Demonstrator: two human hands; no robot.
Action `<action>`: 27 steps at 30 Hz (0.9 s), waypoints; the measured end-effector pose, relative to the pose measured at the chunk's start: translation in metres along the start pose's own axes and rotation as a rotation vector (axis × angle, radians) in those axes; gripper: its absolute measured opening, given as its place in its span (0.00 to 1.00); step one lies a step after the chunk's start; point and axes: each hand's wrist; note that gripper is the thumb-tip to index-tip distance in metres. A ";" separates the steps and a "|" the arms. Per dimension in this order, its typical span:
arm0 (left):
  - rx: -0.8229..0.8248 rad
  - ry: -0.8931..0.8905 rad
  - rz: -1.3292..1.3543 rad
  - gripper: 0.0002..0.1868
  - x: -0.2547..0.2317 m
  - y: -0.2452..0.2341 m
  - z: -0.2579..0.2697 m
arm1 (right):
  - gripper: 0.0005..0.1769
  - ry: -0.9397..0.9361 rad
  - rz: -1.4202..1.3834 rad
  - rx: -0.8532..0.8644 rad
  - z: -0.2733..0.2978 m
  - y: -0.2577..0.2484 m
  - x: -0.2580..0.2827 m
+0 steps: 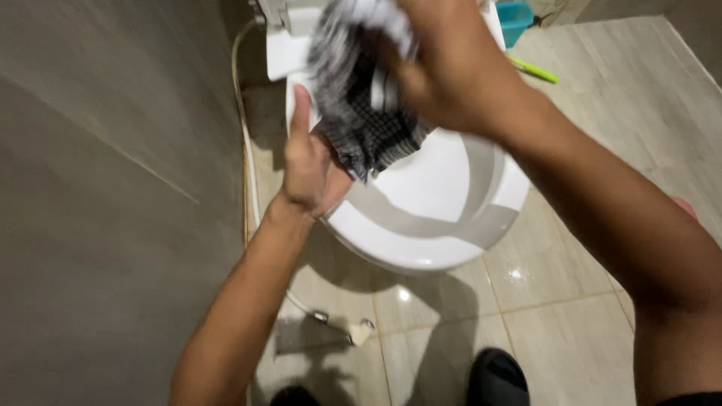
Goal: The person wipes the exterior and interior surfaces of a white toilet with a cloth and rinses the bowl using a hand-held bidet sprayer.
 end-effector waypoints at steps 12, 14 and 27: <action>-0.376 -0.163 -0.049 0.30 0.011 0.002 0.090 | 0.33 0.141 -0.257 0.065 0.172 0.011 0.060; -0.243 -0.159 -0.050 0.26 -0.007 -0.020 0.111 | 0.20 0.061 -0.847 0.281 0.213 0.036 0.074; -0.426 -0.034 0.086 0.33 0.010 -0.133 0.217 | 0.52 0.742 -0.258 1.280 0.289 0.293 0.080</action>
Point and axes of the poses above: each hand's wrist, its own z-axis away from the middle knuckle, its own y-axis out of the palm, x = y × z, and after that the axes turned 1 degree about -y, right-handed
